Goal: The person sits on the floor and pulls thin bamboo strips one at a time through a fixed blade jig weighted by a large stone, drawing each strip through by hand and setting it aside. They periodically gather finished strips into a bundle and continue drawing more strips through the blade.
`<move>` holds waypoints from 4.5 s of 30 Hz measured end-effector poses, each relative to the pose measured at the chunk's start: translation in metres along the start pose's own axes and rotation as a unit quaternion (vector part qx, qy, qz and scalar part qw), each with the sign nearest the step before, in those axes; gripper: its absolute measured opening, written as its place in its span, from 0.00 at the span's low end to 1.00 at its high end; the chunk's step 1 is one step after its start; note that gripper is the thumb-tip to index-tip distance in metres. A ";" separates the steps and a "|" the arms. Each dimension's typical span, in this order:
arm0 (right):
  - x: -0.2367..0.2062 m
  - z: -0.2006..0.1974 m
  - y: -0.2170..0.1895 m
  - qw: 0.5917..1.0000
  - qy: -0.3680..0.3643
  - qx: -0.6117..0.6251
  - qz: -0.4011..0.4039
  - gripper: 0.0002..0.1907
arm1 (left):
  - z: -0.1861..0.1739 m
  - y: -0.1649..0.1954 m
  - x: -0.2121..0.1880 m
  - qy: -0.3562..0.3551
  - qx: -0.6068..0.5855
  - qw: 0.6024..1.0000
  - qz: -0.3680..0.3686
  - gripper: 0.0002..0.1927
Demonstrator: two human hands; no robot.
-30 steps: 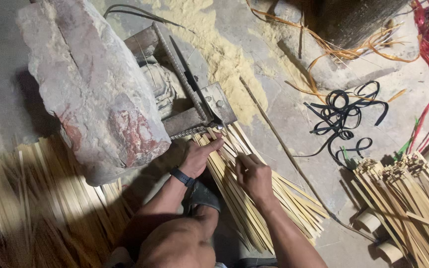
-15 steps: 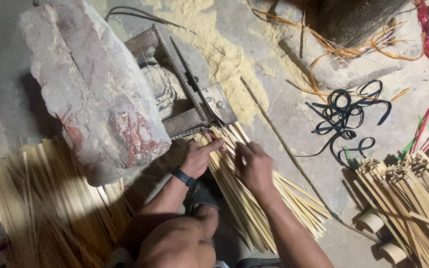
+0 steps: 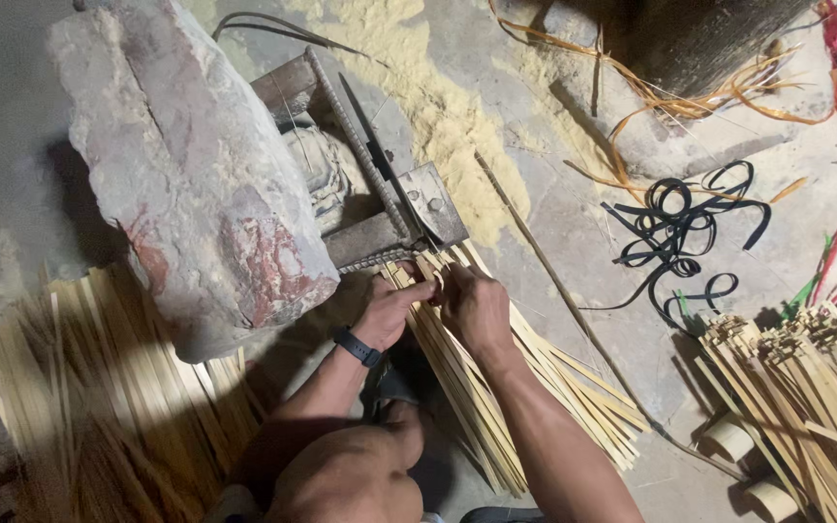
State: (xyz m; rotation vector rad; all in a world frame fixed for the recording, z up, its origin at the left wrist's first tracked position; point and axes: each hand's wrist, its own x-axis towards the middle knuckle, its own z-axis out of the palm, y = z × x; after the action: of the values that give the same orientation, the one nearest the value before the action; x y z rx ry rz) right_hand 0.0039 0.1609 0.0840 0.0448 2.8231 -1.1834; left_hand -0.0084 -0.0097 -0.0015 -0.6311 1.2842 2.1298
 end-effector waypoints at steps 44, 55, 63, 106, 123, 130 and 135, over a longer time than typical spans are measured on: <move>-0.031 -0.019 0.005 0.998 0.011 -0.054 -0.019 0.07 | -0.003 -0.006 -0.003 -0.074 0.001 0.997 0.038 0.12; -0.045 -0.040 -0.005 0.993 0.058 -0.073 -0.076 0.14 | 0.005 0.009 -0.014 -0.059 -0.028 0.996 0.057 0.08; -0.065 -0.015 0.019 0.998 0.036 -0.025 -0.036 0.11 | 0.012 0.020 -0.020 -0.122 -0.053 0.990 0.041 0.09; -0.068 -0.039 -0.007 0.983 0.108 -0.050 -0.138 0.20 | 0.028 0.024 -0.031 -0.088 0.010 0.991 0.101 0.10; -0.001 -0.017 -0.017 0.995 0.047 0.025 -0.088 0.16 | 0.005 0.001 -0.010 -0.034 0.006 0.999 0.037 0.11; -0.058 -0.043 -0.003 0.984 0.087 -0.053 -0.145 0.13 | 0.014 0.011 -0.018 -0.045 0.062 0.995 0.071 0.14; -0.062 -0.030 0.004 0.992 0.010 0.111 0.057 0.11 | 0.017 0.014 -0.024 -0.076 -0.014 0.994 0.078 0.17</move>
State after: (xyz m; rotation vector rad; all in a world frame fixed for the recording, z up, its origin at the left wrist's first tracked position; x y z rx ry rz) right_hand 0.0640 0.1855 0.1078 0.2287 2.6500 -1.4700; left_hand -0.0025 -0.0056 0.0300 -0.3824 1.2566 2.2781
